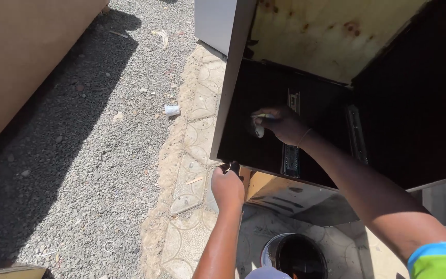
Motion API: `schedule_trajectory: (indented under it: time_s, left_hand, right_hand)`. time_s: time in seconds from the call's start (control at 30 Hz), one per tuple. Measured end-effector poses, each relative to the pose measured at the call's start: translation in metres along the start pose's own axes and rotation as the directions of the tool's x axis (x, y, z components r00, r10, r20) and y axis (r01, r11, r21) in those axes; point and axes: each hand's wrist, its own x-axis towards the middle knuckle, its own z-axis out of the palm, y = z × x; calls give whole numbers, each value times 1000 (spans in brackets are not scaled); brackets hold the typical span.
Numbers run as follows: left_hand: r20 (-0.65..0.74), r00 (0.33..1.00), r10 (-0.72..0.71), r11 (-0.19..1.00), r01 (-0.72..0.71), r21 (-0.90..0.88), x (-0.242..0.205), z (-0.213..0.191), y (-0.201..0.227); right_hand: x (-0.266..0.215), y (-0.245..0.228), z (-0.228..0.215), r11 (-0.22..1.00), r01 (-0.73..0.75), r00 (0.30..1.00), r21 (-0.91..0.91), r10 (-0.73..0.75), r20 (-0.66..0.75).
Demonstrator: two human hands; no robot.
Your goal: Staining the interior of a wooden cabinet using a cloth and liquid stain
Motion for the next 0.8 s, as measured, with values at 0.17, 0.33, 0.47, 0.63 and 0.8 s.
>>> schedule_trajectory:
  time_s: [0.17, 0.33, 0.47, 0.63, 0.8]
  left_hand:
    - [136, 991, -2, 919, 55, -391, 10, -17, -3]
    - [263, 964, 27, 817, 130, -561, 27, -23, -12]
    - [235, 972, -27, 812, 158, -562, 16, -23, -2]
    - [143, 986, -88, 790, 156, -593, 17, -15, 5]
    - [104, 986, -131, 785, 167, -596, 20, -15, 7]
  right_hand:
    - [-7, -46, 46, 725, 366, 928, -583, -239, 286]
    - [39, 5, 39, 569, 494, 869, -657, -321, 376]
    - [16, 3, 56, 480, 616, 765, -625, -553, 329]
    - [8, -11, 57, 262, 728, 590, -633, -711, 384]
    - [161, 76, 17, 363, 295, 902, -884, -412, 131]
